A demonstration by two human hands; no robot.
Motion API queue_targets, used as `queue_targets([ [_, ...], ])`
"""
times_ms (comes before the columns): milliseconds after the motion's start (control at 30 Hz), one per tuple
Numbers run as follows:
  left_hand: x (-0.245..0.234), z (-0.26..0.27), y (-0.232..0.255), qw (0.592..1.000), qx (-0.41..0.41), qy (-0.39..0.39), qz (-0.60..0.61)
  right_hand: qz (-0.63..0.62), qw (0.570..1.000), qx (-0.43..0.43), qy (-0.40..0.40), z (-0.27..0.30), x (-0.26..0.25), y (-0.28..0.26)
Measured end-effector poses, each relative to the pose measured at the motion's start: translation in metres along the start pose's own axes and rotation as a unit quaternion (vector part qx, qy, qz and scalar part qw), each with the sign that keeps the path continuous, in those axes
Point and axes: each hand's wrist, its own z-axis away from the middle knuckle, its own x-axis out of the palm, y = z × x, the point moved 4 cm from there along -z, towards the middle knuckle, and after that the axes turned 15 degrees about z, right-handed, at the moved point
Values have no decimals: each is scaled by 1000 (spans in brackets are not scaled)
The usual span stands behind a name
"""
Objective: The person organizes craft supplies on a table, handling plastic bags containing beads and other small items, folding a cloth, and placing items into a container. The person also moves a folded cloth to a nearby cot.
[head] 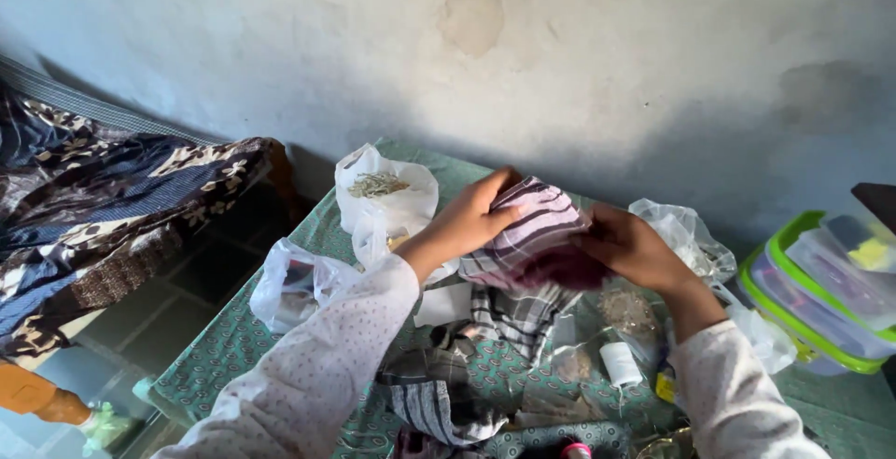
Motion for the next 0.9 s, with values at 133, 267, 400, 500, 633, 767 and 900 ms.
queue_targets([
  [133,-4,-13,32,995,-28,42,-84,39,997,-15,68,8,-4,-15],
  [267,-19,-18,13,985,-57,2,-164,239,970,24,-20,9,-17,-12],
  [400,-23,-20,69,962,-198,41,-183,277,958,47,54,3,-42,0],
  [500,-8,2,175,882,323,168,-300,325,762,-153,539,65,-40,-103],
  [633,17,48,34,924,237,-39,-297,408,846,-88,332,44,0,-18],
  [767,4,60,-41,981,6,30,-190,336,899,5,282,47,-1,25],
  [900,-2,51,-38,992,-58,79,-82,213,935,89,269,56,0,30],
])
